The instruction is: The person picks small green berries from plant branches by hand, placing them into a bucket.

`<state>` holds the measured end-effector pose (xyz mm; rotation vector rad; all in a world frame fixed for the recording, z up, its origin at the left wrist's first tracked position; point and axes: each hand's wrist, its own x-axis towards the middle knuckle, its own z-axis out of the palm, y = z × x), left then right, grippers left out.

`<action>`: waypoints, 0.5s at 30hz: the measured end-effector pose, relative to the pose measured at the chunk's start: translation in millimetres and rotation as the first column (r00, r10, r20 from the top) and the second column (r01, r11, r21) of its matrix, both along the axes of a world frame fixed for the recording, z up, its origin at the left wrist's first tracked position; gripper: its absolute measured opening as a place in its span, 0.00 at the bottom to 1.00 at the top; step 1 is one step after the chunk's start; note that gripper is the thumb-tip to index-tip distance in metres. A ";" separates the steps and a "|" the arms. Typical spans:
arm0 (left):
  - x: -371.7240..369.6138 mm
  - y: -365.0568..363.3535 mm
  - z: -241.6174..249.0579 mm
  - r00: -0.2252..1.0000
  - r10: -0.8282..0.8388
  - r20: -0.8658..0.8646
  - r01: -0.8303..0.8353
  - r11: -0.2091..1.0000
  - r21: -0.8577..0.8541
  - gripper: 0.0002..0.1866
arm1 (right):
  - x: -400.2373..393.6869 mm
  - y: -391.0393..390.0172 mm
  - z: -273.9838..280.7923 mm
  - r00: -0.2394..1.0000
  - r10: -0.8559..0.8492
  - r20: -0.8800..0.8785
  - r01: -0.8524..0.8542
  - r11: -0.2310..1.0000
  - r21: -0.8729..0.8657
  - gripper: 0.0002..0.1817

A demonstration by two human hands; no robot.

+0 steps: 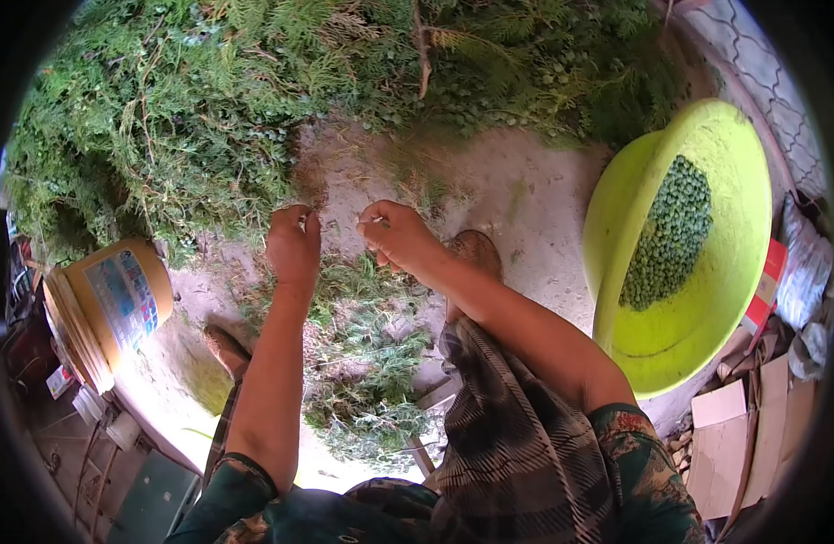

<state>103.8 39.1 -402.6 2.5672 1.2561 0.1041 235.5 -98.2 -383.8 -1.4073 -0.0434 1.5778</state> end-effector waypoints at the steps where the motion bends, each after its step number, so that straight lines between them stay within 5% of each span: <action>1: 1.2 -5.2 7.7 1.000 0.010 -0.001 -0.010 1.000 0.005 0.08 | -0.1 0.6 0.3 1.000 0.010 -0.001 -0.010 1.000 0.005 0.12; 5: 2.4 -41.3 37.5 0.926 0.078 0.369 0.157 0.810 -0.565 0.06 | -0.1 -4.4 3.3 0.956 -0.113 -0.271 0.132 0.990 0.053 0.13; 6: 2.4 -46.5 46.0 0.950 -0.033 0.310 0.208 0.809 -0.550 0.04 | 1.9 -4.7 4.1 0.907 -0.136 -0.398 0.169 0.984 0.049 0.13; 9: -9.9 -40.8 39.7 0.951 -0.053 0.305 0.205 0.848 -0.489 0.04 | -3.7 -7.8 -3.4 0.952 -0.048 -0.303 0.057 0.998 0.022 0.12; 12: -21.0 -6.5 15.8 0.953 0.218 0.211 -0.168 0.958 -0.233 0.06 | -2.2 -11.9 -2.9 0.935 -0.077 -0.347 0.090 0.996 0.023 0.13; 15: -24.3 23.6 8.5 0.963 0.245 0.116 -0.237 0.968 -0.077 0.09 | 0.5 -13.6 -2.8 0.944 -0.060 -0.325 0.073 0.997 0.028 0.13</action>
